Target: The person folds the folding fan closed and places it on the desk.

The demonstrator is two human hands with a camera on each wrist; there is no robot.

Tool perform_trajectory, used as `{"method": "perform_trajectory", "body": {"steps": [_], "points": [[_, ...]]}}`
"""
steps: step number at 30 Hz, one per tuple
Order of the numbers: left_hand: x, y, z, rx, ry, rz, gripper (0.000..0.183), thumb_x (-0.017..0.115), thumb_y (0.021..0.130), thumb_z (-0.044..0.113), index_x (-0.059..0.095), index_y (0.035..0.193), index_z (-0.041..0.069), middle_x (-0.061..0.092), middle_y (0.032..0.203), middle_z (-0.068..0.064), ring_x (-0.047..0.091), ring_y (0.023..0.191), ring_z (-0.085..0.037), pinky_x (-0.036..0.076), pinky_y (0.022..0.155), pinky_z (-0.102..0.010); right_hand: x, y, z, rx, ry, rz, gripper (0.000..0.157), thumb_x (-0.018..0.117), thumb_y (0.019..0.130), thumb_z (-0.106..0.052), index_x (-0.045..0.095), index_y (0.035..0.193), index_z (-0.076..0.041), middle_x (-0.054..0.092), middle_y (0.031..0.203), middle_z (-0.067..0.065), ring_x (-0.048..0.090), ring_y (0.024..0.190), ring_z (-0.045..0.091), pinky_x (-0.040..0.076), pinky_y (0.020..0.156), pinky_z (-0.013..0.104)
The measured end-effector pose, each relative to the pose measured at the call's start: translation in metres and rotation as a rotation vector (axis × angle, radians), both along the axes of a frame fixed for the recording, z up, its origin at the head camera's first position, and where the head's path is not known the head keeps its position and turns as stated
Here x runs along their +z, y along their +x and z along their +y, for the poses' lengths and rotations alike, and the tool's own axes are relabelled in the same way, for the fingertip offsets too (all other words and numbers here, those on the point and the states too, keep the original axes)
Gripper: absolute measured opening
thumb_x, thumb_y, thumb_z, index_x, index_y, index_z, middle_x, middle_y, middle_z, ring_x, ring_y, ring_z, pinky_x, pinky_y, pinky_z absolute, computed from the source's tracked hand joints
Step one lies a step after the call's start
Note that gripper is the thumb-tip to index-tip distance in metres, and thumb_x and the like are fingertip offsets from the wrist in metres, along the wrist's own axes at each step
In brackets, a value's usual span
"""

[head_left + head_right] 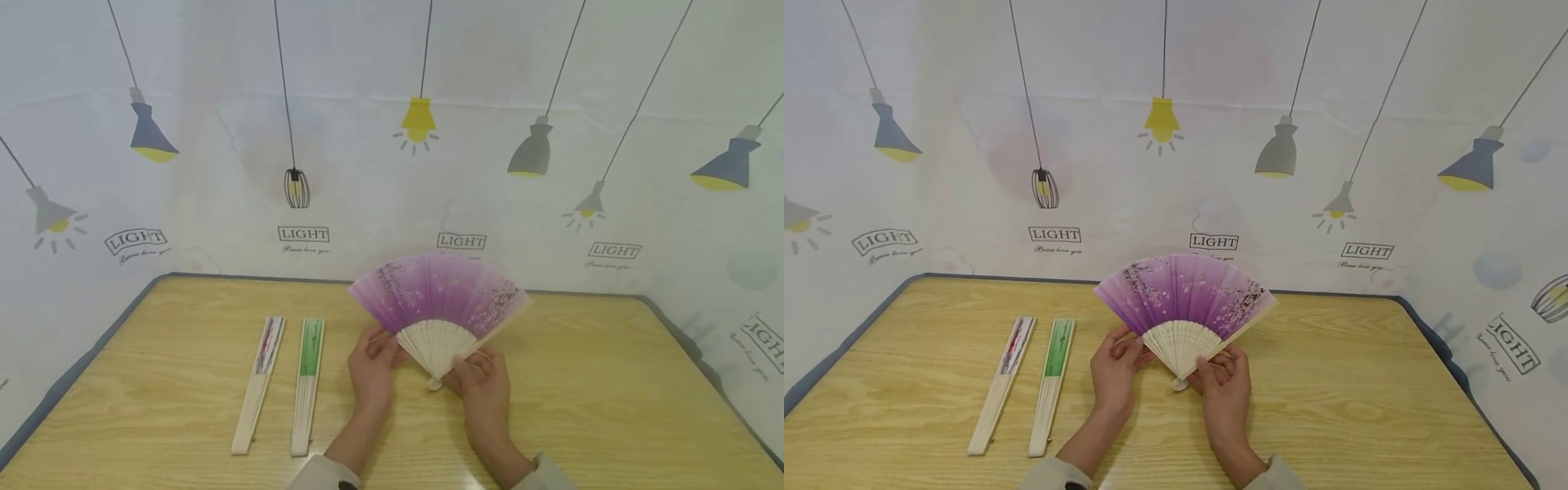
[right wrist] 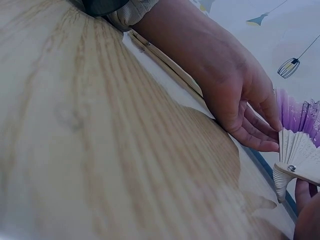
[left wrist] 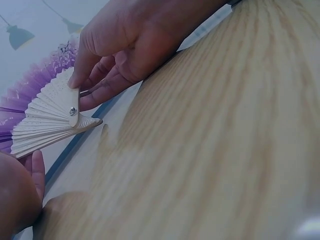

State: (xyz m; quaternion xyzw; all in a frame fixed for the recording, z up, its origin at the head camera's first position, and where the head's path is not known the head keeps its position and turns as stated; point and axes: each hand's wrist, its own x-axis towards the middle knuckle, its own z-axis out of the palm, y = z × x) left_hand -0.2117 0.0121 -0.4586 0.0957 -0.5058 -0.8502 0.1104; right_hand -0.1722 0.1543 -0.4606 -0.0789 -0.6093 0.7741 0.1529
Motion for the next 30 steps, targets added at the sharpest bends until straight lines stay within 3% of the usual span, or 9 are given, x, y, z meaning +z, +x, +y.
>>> {"method": "perform_trajectory", "body": {"steps": [18, 30], "points": [[-0.0003, 0.0014, -0.0005, -0.036, -0.058, 0.033, 0.03, 0.061, 0.088, -0.007, 0.057, 0.119, -0.008, 0.065, 0.095, -0.021, 0.066, 0.072, -0.021, 0.059, 0.077, -0.043, -0.0006, 0.0008, 0.0, 0.032, 0.007, -0.003, 0.043, 0.059, 0.091, 0.006, 0.042, 0.129, -0.003, 0.054, 0.105, 0.017, 0.065, 0.087, 0.019, 0.057, 0.082, 0.036], [0.0006, 0.0017, -0.0024, -0.072, -0.089, 0.009, 0.036, 0.063, 0.088, -0.005, 0.057, 0.123, -0.002, 0.064, 0.095, -0.021, 0.067, 0.078, -0.024, 0.06, 0.076, -0.038, -0.0002, 0.0014, 0.001, 0.064, 0.017, 0.001, 0.042, 0.059, 0.091, 0.005, 0.044, 0.129, -0.004, 0.053, 0.108, 0.018, 0.065, 0.091, 0.022, 0.057, 0.083, 0.036]]}}
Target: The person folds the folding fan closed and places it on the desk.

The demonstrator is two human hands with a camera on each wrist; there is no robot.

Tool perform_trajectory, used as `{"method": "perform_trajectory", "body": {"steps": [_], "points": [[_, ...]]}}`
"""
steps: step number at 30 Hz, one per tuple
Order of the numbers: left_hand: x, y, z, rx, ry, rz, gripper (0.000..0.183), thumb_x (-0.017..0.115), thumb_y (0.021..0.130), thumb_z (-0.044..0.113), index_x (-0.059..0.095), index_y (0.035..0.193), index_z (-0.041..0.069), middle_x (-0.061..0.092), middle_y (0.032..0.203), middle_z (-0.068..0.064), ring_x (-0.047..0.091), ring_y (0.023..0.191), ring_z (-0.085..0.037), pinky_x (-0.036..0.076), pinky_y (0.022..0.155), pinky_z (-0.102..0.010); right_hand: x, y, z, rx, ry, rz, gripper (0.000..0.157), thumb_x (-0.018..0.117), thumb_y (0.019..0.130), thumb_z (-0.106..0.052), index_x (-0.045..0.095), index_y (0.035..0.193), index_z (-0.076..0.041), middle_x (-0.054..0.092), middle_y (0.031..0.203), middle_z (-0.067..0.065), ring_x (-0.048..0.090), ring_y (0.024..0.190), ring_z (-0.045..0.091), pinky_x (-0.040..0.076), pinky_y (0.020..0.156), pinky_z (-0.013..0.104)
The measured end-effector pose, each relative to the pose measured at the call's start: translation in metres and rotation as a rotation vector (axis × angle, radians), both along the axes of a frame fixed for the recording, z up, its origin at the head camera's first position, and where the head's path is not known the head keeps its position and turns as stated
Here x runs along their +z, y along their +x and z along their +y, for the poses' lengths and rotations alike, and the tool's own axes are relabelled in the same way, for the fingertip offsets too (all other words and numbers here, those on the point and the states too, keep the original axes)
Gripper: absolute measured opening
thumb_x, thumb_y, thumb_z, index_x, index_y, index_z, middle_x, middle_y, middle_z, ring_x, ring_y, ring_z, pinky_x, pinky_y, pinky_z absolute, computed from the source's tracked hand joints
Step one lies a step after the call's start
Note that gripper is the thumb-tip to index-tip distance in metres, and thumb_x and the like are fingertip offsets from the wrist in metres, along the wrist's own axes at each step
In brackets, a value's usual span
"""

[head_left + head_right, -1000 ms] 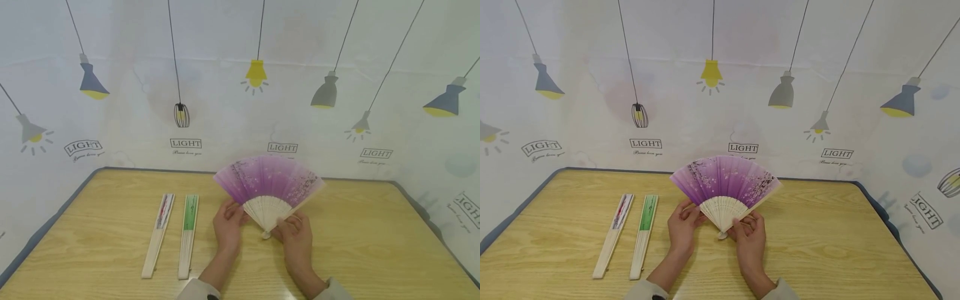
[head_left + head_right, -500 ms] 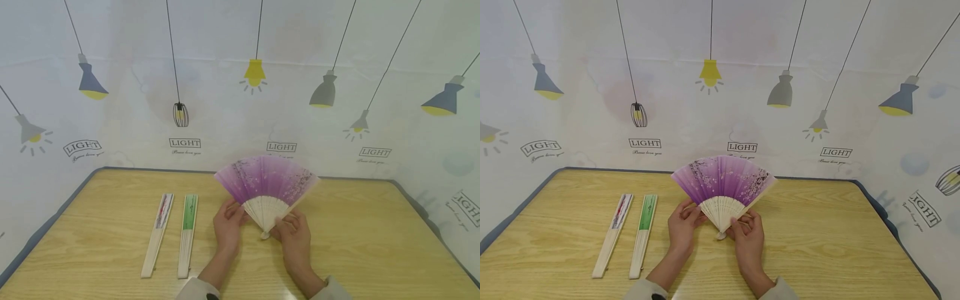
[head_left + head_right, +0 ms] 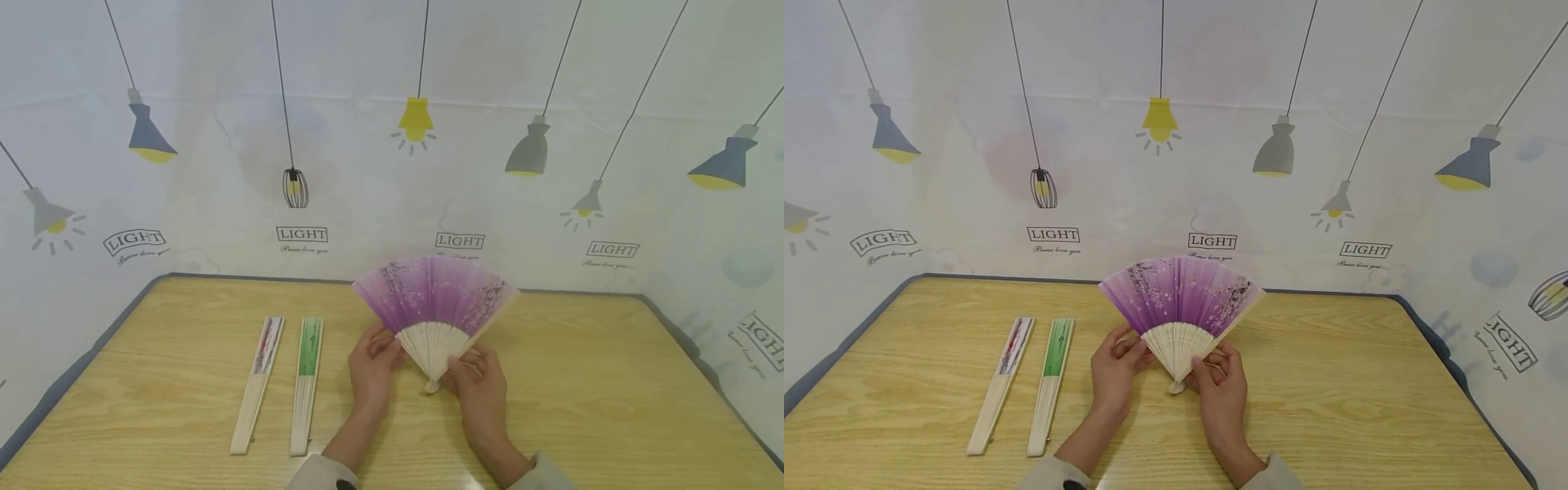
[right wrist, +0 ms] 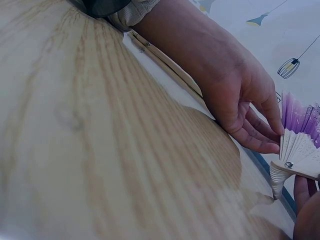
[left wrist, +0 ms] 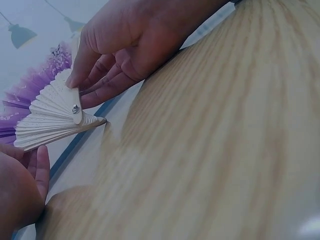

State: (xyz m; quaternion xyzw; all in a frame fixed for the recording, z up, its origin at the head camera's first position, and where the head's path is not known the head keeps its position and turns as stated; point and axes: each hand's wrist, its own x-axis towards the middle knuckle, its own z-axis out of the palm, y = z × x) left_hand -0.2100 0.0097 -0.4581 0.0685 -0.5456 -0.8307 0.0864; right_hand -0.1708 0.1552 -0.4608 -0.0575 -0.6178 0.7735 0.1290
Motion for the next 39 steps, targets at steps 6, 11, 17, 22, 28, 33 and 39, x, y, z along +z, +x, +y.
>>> {"method": "perform_trajectory", "body": {"steps": [6, 11, 17, 22, 28, 33, 39], "points": [[-0.0005, 0.0, -0.0005, -0.01, 0.004, 0.006, 0.037, 0.062, 0.088, -0.006, 0.056, 0.124, -0.003, 0.064, 0.097, -0.021, 0.067, 0.08, -0.024, 0.059, 0.077, -0.039, -0.0001, -0.0001, -0.0002, 0.013, 0.003, 0.003, 0.042, 0.06, 0.091, 0.004, 0.046, 0.13, -0.006, 0.053, 0.109, 0.02, 0.064, 0.09, 0.023, 0.057, 0.082, 0.038], [-0.0008, -0.0003, -0.0001, -0.011, 0.008, 0.009, 0.037, 0.06, 0.088, -0.008, 0.056, 0.124, -0.003, 0.063, 0.096, -0.02, 0.066, 0.08, -0.023, 0.059, 0.077, -0.039, -0.0011, -0.001, -0.0001, 0.012, 0.022, 0.0, 0.043, 0.061, 0.09, 0.004, 0.048, 0.129, -0.007, 0.054, 0.109, 0.02, 0.064, 0.089, 0.022, 0.058, 0.082, 0.038], [-0.0023, -0.0005, -0.0003, -0.023, 0.02, 0.018, 0.037, 0.06, 0.088, -0.008, 0.055, 0.125, -0.003, 0.062, 0.096, -0.02, 0.065, 0.079, -0.021, 0.059, 0.077, -0.041, -0.0012, -0.0013, 0.0001, 0.014, 0.04, -0.006, 0.043, 0.062, 0.09, 0.003, 0.048, 0.13, -0.008, 0.055, 0.11, 0.021, 0.063, 0.09, 0.023, 0.058, 0.082, 0.037], [-0.0034, -0.0008, -0.0008, -0.031, 0.016, 0.026, 0.038, 0.059, 0.088, -0.008, 0.055, 0.126, -0.003, 0.062, 0.097, -0.02, 0.065, 0.079, -0.021, 0.059, 0.078, -0.042, -0.0001, -0.0008, 0.0001, 0.022, 0.06, -0.016, 0.042, 0.063, 0.09, 0.0, 0.049, 0.129, -0.009, 0.056, 0.11, 0.02, 0.063, 0.091, 0.023, 0.058, 0.082, 0.037], [-0.0031, -0.0004, -0.0011, -0.039, 0.006, 0.031, 0.039, 0.06, 0.089, -0.007, 0.055, 0.127, -0.002, 0.062, 0.099, -0.02, 0.065, 0.082, -0.022, 0.059, 0.078, -0.041, 0.0008, -0.0004, 0.0002, 0.031, 0.07, -0.024, 0.042, 0.064, 0.09, -0.002, 0.049, 0.129, -0.008, 0.056, 0.11, 0.02, 0.063, 0.09, 0.022, 0.058, 0.081, 0.036], [-0.0032, -0.0002, -0.0013, -0.038, -0.008, 0.033, 0.04, 0.06, 0.089, -0.006, 0.055, 0.128, -0.001, 0.063, 0.098, -0.019, 0.064, 0.081, -0.021, 0.059, 0.077, -0.041, 0.0012, -0.0001, 0.0003, 0.04, 0.087, -0.026, 0.042, 0.064, 0.091, -0.003, 0.049, 0.13, -0.008, 0.057, 0.111, 0.019, 0.063, 0.09, 0.022, 0.058, 0.081, 0.036], [-0.0034, -0.0003, -0.0013, -0.037, -0.013, 0.035, 0.041, 0.061, 0.089, -0.006, 0.055, 0.129, 0.0, 0.064, 0.098, -0.018, 0.065, 0.08, -0.02, 0.059, 0.077, -0.04, 0.0012, 0.0001, 0.0005, 0.044, 0.11, -0.022, 0.042, 0.065, 0.09, -0.003, 0.05, 0.129, -0.009, 0.057, 0.11, 0.019, 0.063, 0.091, 0.022, 0.058, 0.08, 0.036]]}}
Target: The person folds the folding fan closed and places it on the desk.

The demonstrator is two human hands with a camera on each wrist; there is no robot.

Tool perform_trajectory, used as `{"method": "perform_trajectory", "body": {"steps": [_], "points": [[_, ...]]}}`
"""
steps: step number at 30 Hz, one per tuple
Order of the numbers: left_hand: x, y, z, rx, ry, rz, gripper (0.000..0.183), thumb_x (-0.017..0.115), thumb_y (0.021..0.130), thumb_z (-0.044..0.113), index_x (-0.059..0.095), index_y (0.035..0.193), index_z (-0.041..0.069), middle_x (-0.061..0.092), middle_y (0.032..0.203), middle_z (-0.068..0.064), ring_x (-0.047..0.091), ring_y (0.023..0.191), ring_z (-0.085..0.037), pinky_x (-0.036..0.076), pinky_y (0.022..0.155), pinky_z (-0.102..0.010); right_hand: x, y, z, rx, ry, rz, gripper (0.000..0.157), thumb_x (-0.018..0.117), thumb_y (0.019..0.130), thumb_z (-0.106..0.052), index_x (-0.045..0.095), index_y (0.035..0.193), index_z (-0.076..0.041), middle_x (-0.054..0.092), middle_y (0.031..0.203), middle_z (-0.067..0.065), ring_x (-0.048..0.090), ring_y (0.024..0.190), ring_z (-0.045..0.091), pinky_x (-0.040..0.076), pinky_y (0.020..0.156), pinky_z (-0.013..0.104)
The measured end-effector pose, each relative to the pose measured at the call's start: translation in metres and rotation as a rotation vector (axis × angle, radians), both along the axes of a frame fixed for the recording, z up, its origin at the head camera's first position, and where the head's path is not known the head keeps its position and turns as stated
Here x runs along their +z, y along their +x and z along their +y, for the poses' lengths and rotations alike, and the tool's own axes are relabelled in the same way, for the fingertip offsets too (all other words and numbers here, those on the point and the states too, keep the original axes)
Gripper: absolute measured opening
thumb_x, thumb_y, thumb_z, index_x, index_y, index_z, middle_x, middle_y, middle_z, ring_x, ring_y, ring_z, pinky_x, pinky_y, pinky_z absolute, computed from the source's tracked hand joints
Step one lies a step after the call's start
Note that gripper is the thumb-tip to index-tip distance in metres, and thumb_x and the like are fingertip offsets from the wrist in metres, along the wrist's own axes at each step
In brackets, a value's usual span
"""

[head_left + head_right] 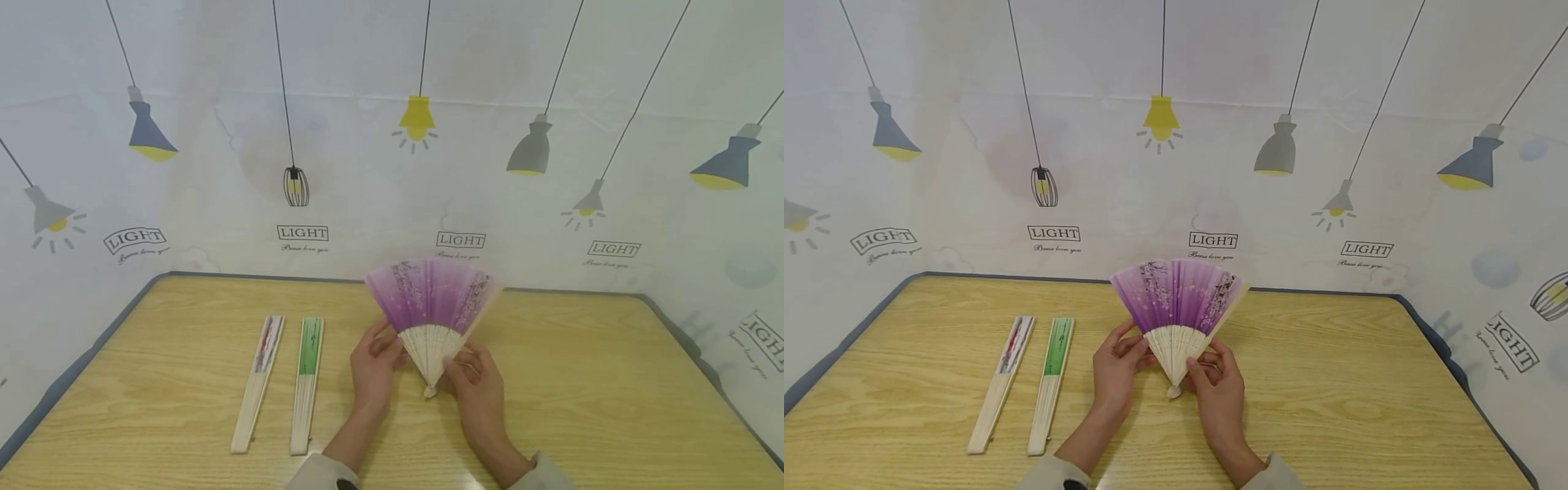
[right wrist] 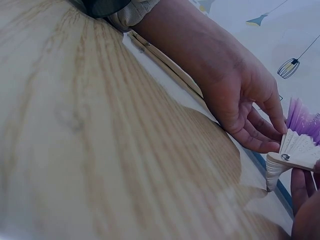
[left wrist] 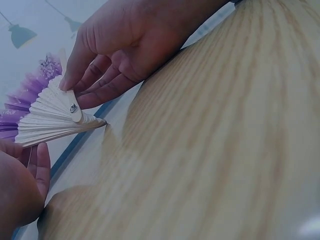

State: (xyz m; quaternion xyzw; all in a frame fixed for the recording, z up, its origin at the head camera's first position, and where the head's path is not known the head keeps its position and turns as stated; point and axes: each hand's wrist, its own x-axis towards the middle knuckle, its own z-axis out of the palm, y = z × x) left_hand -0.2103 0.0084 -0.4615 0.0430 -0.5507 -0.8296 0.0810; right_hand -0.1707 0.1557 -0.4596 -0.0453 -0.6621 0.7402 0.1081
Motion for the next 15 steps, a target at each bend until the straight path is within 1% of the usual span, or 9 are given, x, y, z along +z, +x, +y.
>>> {"method": "perform_trajectory", "body": {"steps": [6, 15], "points": [[0.0014, 0.0013, 0.0, -0.016, -0.001, 0.002, 0.041, 0.061, 0.089, -0.005, 0.056, 0.129, 0.002, 0.065, 0.1, -0.02, 0.065, 0.081, -0.022, 0.059, 0.078, -0.041, 0.0001, 0.0, -0.0002, -0.003, 0.013, -0.008, 0.04, 0.066, 0.09, -0.004, 0.052, 0.127, -0.008, 0.059, 0.108, 0.018, 0.063, 0.089, 0.022, 0.059, 0.078, 0.035], [0.0009, 0.0011, 0.0003, -0.018, -0.011, 0.003, 0.041, 0.061, 0.089, -0.006, 0.056, 0.129, 0.002, 0.065, 0.101, -0.02, 0.065, 0.08, -0.021, 0.059, 0.076, -0.041, -0.0018, -0.0004, 0.0004, 0.005, 0.015, -0.003, 0.043, 0.066, 0.089, -0.004, 0.051, 0.129, -0.01, 0.058, 0.109, 0.016, 0.063, 0.089, 0.02, 0.059, 0.077, 0.035]]}}
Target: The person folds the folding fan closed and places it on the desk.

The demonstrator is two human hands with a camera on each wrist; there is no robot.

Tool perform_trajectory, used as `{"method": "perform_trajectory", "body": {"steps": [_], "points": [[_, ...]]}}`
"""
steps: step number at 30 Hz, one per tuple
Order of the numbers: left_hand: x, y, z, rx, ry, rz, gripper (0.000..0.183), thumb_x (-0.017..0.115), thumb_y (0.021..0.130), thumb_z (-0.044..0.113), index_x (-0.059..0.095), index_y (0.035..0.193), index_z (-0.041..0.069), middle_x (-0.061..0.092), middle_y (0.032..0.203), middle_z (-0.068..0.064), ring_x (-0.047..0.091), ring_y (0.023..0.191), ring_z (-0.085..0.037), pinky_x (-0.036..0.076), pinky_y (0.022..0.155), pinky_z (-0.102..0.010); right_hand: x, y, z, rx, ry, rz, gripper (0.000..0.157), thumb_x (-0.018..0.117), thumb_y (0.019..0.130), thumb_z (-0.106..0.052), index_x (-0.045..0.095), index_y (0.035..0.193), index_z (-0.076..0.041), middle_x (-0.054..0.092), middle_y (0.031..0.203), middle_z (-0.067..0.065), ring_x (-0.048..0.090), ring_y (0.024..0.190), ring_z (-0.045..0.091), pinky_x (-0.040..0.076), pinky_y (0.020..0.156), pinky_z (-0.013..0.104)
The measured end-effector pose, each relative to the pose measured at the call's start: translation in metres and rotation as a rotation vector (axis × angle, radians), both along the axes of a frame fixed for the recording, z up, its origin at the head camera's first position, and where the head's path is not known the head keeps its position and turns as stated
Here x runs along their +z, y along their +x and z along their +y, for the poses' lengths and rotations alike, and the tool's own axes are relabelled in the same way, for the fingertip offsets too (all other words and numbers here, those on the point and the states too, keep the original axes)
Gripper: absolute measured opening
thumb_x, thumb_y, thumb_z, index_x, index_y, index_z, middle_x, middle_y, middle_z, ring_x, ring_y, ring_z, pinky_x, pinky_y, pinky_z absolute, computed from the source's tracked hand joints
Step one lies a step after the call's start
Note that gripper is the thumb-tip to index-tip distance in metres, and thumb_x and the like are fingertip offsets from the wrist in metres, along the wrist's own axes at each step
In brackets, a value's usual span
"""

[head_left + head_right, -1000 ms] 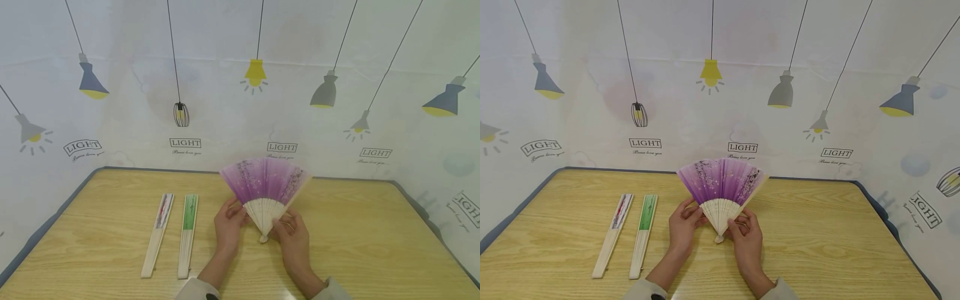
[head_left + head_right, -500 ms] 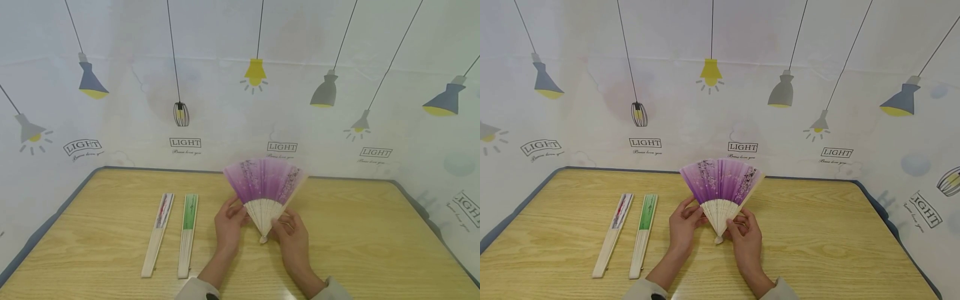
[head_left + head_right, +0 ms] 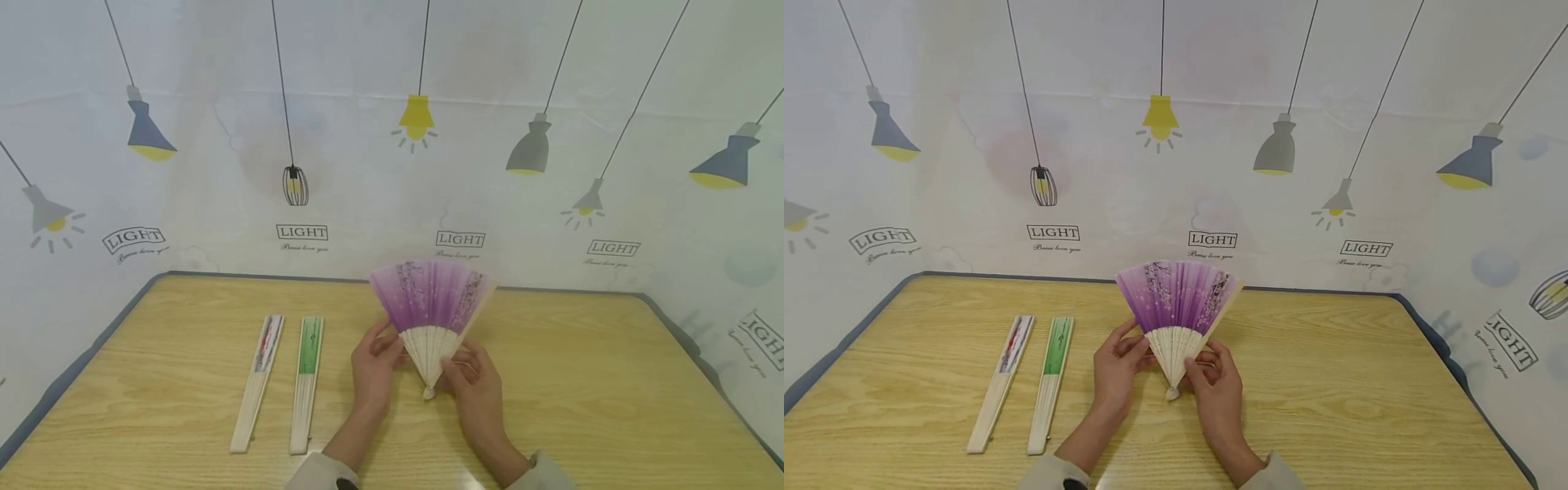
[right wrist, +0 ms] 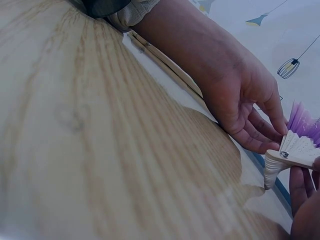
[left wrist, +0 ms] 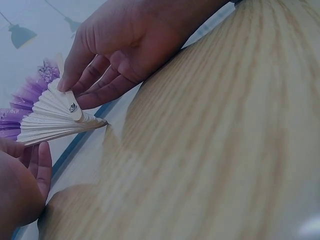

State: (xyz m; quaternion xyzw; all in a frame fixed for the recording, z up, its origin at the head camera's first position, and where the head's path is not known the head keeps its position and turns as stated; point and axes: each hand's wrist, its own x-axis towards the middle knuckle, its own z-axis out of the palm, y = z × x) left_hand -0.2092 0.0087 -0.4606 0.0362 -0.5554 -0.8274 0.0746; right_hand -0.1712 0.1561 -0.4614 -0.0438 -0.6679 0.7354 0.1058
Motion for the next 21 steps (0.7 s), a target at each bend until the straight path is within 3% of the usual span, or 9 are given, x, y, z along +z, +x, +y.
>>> {"method": "perform_trajectory", "body": {"steps": [13, 21], "points": [[-0.0007, -0.0004, -0.0001, -0.011, -0.017, 0.016, 0.04, 0.059, 0.089, -0.008, 0.057, 0.128, 0.001, 0.066, 0.099, -0.021, 0.065, 0.08, -0.021, 0.059, 0.076, -0.042, -0.0025, -0.0009, 0.0, -0.003, 0.066, 0.018, 0.042, 0.066, 0.089, -0.005, 0.052, 0.128, -0.009, 0.059, 0.11, 0.013, 0.064, 0.091, 0.019, 0.059, 0.078, 0.033], [-0.0013, 0.0, -0.0005, -0.02, -0.036, 0.016, 0.041, 0.06, 0.089, -0.006, 0.056, 0.129, 0.001, 0.066, 0.099, -0.021, 0.066, 0.08, -0.023, 0.059, 0.076, -0.041, -0.0005, 0.0004, -0.0019, 0.019, 0.049, 0.046, 0.043, 0.066, 0.09, -0.005, 0.051, 0.129, -0.003, 0.057, 0.111, 0.019, 0.064, 0.089, 0.016, 0.059, 0.077, 0.032]]}}
